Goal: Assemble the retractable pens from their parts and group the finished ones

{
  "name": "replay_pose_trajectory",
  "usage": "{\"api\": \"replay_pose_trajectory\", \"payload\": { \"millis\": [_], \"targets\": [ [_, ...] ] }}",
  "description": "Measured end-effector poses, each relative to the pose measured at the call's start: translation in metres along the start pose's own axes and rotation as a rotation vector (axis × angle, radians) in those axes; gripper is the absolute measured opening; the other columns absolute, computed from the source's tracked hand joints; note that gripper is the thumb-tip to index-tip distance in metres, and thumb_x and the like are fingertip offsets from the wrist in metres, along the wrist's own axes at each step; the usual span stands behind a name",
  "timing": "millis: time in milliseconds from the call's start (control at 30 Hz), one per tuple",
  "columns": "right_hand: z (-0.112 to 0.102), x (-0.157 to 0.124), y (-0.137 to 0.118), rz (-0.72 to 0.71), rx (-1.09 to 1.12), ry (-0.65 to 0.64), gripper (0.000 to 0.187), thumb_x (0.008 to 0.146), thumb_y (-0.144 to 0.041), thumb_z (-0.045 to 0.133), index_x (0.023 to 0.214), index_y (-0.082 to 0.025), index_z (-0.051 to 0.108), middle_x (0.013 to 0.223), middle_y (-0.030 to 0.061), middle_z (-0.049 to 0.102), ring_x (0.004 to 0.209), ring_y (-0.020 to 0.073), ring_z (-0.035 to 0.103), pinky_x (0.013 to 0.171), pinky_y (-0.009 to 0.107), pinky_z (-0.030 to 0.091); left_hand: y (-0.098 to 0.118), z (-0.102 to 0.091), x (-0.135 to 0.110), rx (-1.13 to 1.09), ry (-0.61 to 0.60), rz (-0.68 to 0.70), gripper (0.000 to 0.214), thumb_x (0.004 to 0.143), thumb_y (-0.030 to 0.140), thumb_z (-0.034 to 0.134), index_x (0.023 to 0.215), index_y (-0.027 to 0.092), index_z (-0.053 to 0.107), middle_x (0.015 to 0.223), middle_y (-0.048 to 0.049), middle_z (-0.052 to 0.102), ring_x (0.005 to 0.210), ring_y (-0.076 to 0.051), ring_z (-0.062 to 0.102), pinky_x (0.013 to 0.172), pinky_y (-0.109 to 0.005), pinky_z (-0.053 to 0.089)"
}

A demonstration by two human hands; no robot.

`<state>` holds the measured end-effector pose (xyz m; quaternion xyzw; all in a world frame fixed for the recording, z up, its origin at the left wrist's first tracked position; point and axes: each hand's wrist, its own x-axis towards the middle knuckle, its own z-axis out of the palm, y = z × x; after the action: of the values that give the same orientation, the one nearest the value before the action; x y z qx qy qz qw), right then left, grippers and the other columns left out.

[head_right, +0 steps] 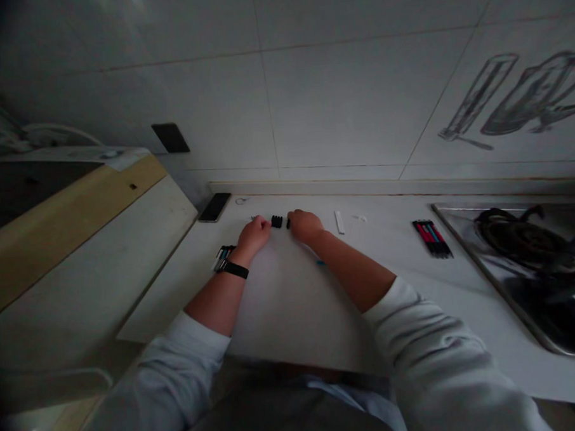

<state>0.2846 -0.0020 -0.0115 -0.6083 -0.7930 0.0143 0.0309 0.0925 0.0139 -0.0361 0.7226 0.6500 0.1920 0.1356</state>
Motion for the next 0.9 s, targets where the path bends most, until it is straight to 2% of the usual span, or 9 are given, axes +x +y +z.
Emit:
{"api": "replay_pose_trajectory", "payload": {
  "millis": [133,233,333,467,600,767,900],
  "targets": [
    [-0.003,0.001,0.005,-0.077,-0.085,-0.007,0.043,0.099,-0.013,0.042,0.131,-0.026,0.067,0.124,0.0141,0.066,0.103,0.0256,0.067,0.082,0.034,0.049,0.002,-0.001,-0.001,-0.017,-0.007,-0.009,0.026,0.103,0.04,0.047,0.106,0.021,0.064,0.105,-0.0141,0.076,0.102,-0.029,0.071,0.084,-0.035,0.049],
    [-0.008,0.0,0.007,-0.177,-0.153,-0.025,0.034,0.1,-0.015,0.045,0.118,-0.022,0.073,0.12,0.0151,0.066,0.107,0.0267,0.064,0.083,0.034,0.048,0.003,-0.003,-0.001,-0.045,0.002,-0.02,0.025,0.103,0.04,0.048,0.105,0.021,0.064,0.104,-0.0138,0.076,0.101,-0.028,0.071,0.083,-0.035,0.049],
    [-0.015,-0.006,0.007,-0.21,-0.143,0.053,0.031,0.101,-0.017,0.045,0.118,-0.021,0.071,0.124,0.0157,0.065,0.111,0.0269,0.06,0.084,0.034,0.047,0.004,-0.004,-0.002,-0.1,0.05,-0.022,0.022,0.103,0.038,0.049,0.106,0.021,0.063,0.104,-0.0124,0.076,0.1,-0.026,0.07,0.083,-0.033,0.048],
    [-0.026,-0.026,0.011,-0.112,0.018,0.214,0.028,0.104,-0.025,0.045,0.122,-0.019,0.066,0.124,0.0142,0.068,0.11,0.0257,0.062,0.087,0.033,0.047,0.009,-0.004,-0.004,-0.242,0.127,0.084,0.013,0.102,0.032,0.053,0.106,0.022,0.061,0.106,-0.0079,0.075,0.098,-0.021,0.069,0.084,-0.029,0.048],
    [-0.032,-0.06,0.02,-0.015,0.206,0.249,0.03,0.104,-0.03,0.047,0.127,-0.021,0.063,0.114,0.0115,0.074,0.094,0.0239,0.068,0.082,0.033,0.048,0.019,-0.006,-0.013,-0.384,0.161,0.224,0.008,0.099,0.028,0.057,0.102,0.022,0.062,0.101,-0.0046,0.075,0.094,-0.018,0.069,0.085,-0.028,0.05],
    [-0.014,-0.096,0.036,-0.029,0.425,0.347,0.03,0.102,-0.03,0.049,0.122,-0.023,0.071,0.122,0.009,0.074,0.106,0.0225,0.07,0.094,0.033,0.051,0.038,-0.005,-0.035,-0.492,0.11,0.337,0.008,0.097,0.025,0.06,0.101,0.023,0.065,0.101,-0.0036,0.075,0.093,-0.017,0.07,0.087,-0.029,0.053],
    [0.004,-0.108,0.043,0.035,0.548,0.341,0.029,0.1,-0.032,0.054,0.12,-0.023,0.072,0.111,0.0076,0.077,0.093,0.0206,0.072,0.087,0.032,0.053,0.049,0.0,-0.049,-0.556,0.03,0.435,0.007,0.094,0.023,0.065,0.1,0.022,0.069,0.098,-0.0027,0.076,0.089,-0.015,0.07,0.082,-0.027,0.054]
  ]
}}
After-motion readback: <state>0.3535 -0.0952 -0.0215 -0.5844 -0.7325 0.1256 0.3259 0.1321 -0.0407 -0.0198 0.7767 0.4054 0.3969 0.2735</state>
